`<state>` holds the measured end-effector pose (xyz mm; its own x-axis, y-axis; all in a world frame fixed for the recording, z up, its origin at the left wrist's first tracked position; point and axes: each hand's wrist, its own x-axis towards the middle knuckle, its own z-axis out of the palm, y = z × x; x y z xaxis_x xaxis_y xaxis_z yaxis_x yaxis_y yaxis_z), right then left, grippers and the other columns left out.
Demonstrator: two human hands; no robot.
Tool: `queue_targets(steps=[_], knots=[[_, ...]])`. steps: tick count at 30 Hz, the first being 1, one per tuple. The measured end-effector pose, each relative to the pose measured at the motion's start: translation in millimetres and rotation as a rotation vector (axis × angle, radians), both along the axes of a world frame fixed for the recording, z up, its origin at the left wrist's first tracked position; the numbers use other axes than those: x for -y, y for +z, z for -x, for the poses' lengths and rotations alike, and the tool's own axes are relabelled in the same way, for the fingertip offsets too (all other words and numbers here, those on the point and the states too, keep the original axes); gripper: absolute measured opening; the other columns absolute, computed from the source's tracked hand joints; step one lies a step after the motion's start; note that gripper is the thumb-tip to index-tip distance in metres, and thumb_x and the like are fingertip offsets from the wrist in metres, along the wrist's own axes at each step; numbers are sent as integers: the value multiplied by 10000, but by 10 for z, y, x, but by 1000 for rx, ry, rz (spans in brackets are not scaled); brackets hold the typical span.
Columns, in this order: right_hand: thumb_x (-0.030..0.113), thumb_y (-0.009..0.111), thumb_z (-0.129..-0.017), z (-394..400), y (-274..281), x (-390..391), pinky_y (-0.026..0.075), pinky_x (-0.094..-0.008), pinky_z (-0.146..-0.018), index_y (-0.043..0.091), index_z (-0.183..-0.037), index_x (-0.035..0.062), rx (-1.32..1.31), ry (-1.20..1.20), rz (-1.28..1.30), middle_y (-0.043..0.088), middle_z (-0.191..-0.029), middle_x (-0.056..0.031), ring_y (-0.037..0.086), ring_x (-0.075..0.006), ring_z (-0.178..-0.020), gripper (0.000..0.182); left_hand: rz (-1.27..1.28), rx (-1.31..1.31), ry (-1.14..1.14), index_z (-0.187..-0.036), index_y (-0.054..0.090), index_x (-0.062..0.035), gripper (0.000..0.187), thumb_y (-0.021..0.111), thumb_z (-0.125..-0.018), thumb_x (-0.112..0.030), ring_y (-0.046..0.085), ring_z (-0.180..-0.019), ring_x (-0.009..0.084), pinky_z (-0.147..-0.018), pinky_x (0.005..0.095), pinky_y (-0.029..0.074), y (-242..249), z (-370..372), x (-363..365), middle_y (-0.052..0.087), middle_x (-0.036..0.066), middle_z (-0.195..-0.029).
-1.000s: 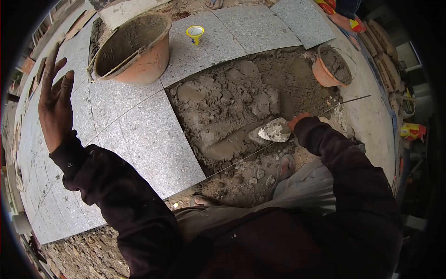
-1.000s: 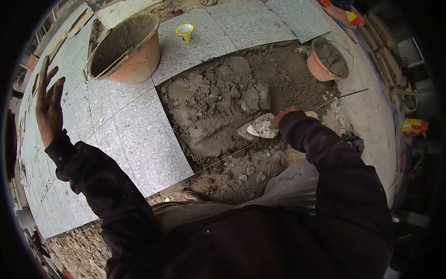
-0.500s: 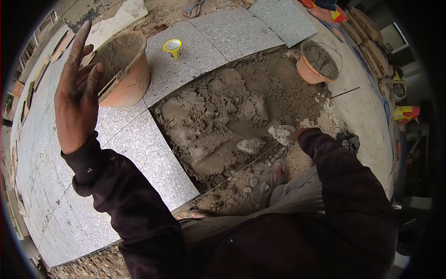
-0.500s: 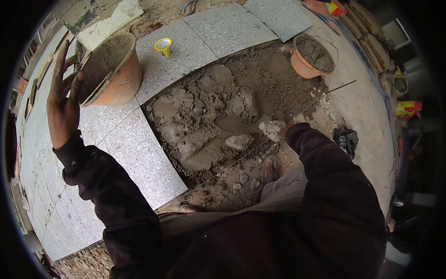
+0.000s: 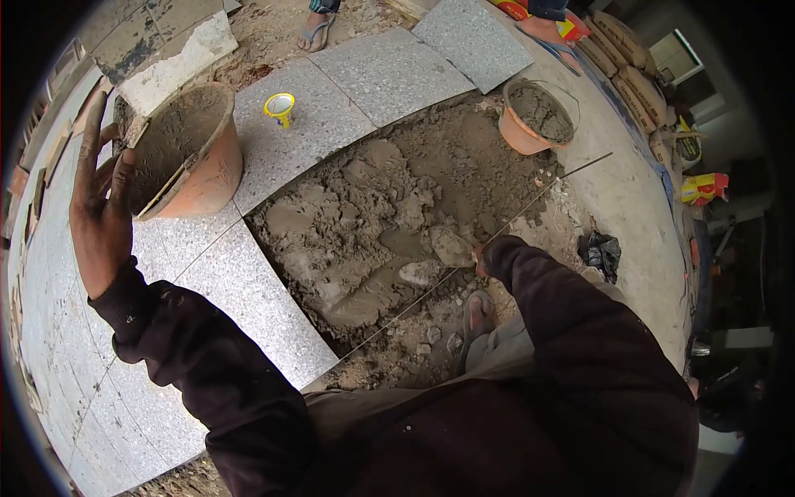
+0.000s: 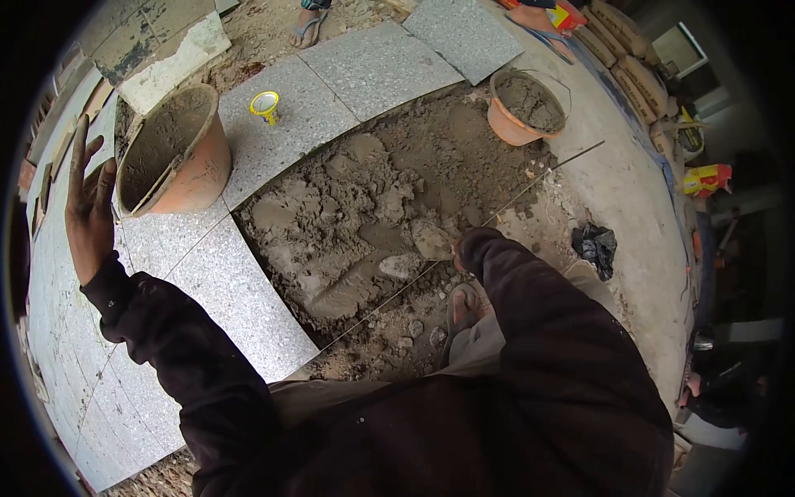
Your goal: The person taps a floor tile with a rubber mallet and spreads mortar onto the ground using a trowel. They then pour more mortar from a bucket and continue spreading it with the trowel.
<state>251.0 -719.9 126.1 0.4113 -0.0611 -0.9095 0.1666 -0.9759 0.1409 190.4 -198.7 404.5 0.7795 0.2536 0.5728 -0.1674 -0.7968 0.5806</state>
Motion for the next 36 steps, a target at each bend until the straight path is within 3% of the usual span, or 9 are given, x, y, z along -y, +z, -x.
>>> queue_targets(steps=[3,9,11,15,18,19,22,29,36], knots=[[181,583,-800,73,454,-179,481,-348,-678,322,-1344,97,-124,-38,47,619,-968,-137,613,-236,-798,609,47,4,-18,-1316,404,-216,493,573,-853,-218,587,-983,216,-804,333,498,62,55,-74,544,96,-1181],[117,597,-772,-244,681,-324,429,-395,-460,341,-1322,78,149,-928,-505,541,-628,-88,521,-228,-485,609,-67,47,146,-1350,325,-276,594,602,-825,-275,579,-1015,261,-825,398,489,72,361,-288,496,132,-1241],[92,588,-761,-469,128,-621,397,-393,-413,340,-1327,86,62,-939,-597,484,-575,-73,464,-221,-426,618,-34,92,181,-1361,293,-283,627,610,-820,-265,581,-1013,265,-815,391,495,104,496,-331,501,136,-1232],[170,631,-740,-174,-166,-1593,473,-366,-783,255,-1371,77,96,-459,-446,483,-1231,-207,576,-294,-956,741,-96,149,290,-1380,224,-287,690,620,-817,-232,581,-1010,278,-785,387,510,171,699,-570,476,153,-1252],[162,607,-743,126,296,-2002,458,-370,-836,289,-1357,76,95,102,-239,441,-1280,-188,543,-307,-1034,697,-87,192,290,-1383,209,-282,702,620,-818,-215,574,-1021,290,-777,386,517,189,747,-598,452,161,-1272],[130,578,-740,12,-811,-1587,433,-374,-883,341,-1329,73,203,313,-365,452,-1273,-171,501,-324,-1094,638,-83,193,302,-1382,207,-285,704,621,-818,-210,573,-1022,291,-777,382,517,200,736,-557,452,161,-1271],[119,578,-725,380,-774,-1737,411,-367,-916,376,-1307,71,-9,481,-208,460,-1266,-163,462,-330,-1138,618,-51,156,261,-1376,219,-303,714,636,-806,-198,567,-1033,298,-783,389,513,255,724,-461,456,167,-1268],[89,561,-775,373,606,-1656,395,-415,-912,500,-1198,122,61,767,-53,526,-1190,-131,507,-314,-1091,428,-105,83,278,-1389,178,-230,764,644,-793,-330,476,-1145,322,-913,453,426,318,780,-371,441,155,-1291],[129,617,-767,-760,539,-1365,443,-448,-879,437,-1219,62,677,71,-244,493,-1197,-210,500,-342,-1089,491,-74,65,260,-1390,201,-218,762,645,-786,-359,466,-1154,327,-931,443,403,354,923,-393,443,154,-1291]])
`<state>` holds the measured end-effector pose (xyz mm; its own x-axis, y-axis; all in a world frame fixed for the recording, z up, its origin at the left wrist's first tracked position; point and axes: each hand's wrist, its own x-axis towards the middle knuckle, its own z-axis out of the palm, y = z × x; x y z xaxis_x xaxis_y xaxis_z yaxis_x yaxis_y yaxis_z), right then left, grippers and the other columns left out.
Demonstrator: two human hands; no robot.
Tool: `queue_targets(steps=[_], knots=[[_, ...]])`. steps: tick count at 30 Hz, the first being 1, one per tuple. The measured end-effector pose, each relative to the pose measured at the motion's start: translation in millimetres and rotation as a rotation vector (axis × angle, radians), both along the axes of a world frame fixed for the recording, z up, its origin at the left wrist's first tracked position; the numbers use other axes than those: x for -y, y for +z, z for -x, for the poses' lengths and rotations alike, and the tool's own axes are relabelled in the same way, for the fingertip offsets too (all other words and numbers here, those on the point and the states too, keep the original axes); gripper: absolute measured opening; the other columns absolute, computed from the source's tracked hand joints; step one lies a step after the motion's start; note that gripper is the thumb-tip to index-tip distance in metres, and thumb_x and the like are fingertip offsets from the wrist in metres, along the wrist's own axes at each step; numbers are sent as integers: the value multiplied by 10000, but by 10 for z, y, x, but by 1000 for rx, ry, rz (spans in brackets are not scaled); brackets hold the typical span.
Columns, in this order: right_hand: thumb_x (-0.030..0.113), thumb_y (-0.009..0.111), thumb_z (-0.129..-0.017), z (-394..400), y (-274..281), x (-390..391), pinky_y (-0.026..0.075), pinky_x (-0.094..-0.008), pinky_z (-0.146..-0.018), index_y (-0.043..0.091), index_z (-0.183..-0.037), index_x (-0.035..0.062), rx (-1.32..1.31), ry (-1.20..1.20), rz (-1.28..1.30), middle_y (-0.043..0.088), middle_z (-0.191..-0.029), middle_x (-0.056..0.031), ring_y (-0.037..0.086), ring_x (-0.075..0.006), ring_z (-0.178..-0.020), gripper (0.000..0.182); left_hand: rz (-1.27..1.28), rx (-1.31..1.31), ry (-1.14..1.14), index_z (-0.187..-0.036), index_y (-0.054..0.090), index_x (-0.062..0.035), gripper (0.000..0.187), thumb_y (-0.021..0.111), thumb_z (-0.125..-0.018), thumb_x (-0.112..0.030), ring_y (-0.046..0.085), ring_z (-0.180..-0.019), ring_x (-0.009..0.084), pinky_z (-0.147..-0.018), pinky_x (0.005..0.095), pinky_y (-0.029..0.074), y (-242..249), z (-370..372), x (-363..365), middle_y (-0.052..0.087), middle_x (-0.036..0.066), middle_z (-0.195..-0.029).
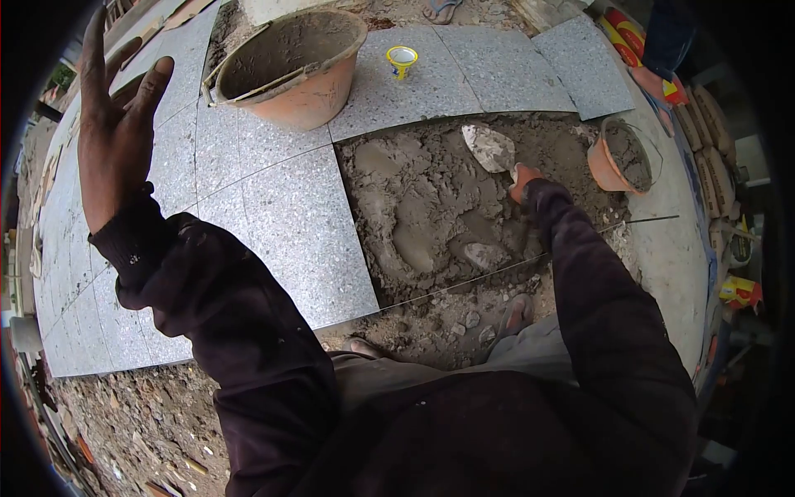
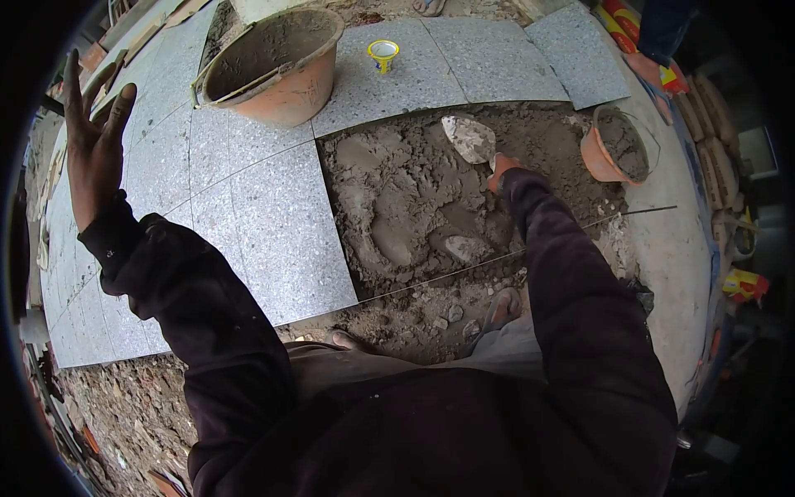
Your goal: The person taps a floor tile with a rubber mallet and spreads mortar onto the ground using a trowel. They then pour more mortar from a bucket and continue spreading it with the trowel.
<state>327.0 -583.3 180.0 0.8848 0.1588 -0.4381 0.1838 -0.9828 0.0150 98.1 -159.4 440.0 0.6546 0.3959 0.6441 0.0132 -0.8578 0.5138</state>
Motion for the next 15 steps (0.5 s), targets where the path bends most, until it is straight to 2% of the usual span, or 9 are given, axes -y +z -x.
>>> queue_targets(steps=[1,3,6,8,12,14,15], knots=[[140,620,-763,-30,-110,-43,447,-449,-866,428,-1218,55,-8,-19,3,511,-1156,-218,504,-355,-1070,500,-80,49,62,-1377,244,-229,734,657,-781,-340,513,-1107,316,-872,410,455,-20,4,-12,464,174,-1265],[162,627,-756,-20,-329,-153,455,-450,-839,410,-1215,43,-30,-53,17,546,-1073,-235,513,-380,-1031,521,-170,89,121,-1315,367,-166,654,646,-774,-405,502,-1122,312,-909,417,419,1,52,-44,485,173,-1244],[184,614,-773,497,-308,-426,459,-444,-839,380,-1240,58,-184,118,72,516,-1111,-244,506,-377,-1043,537,-269,114,153,-1193,510,-130,592,639,-746,-496,505,-1117,306,-933,417,393,58,131,-146,508,163,-1221],[193,614,-775,797,-252,-484,452,-452,-845,368,-1253,61,-283,131,52,502,-1125,-250,500,-378,-1049,554,-372,163,134,-1185,524,-104,542,647,-768,-427,527,-1090,286,-911,396,415,66,109,-162,544,161,-1174],[199,616,-770,1144,-453,-353,440,-465,-857,354,-1266,61,-285,190,-41,523,-1085,-244,516,-385,-1010,577,-267,122,105,-1191,514,-128,527,620,-782,-443,466,-1154,306,-953,446,367,50,-66,-54,501,148,-1231],[196,609,-768,1309,-501,-344,437,-460,-856,357,-1264,55,-365,219,-78,538,-1049,-243,512,-391,-1006,573,-215,110,96,-1194,509,-141,520,607,-789,-451,436,-1187,316,-973,471,343,61,-154,55,480,142,-1259],[195,606,-768,1366,-514,-326,436,-457,-856,359,-1263,52,-400,243,-91,546,-1031,-243,511,-393,-1004,571,-205,64,133,-1212,503,-149,510,610,-797,-424,456,-1171,305,-968,449,355,77,-173,125,491,136,-1248]])
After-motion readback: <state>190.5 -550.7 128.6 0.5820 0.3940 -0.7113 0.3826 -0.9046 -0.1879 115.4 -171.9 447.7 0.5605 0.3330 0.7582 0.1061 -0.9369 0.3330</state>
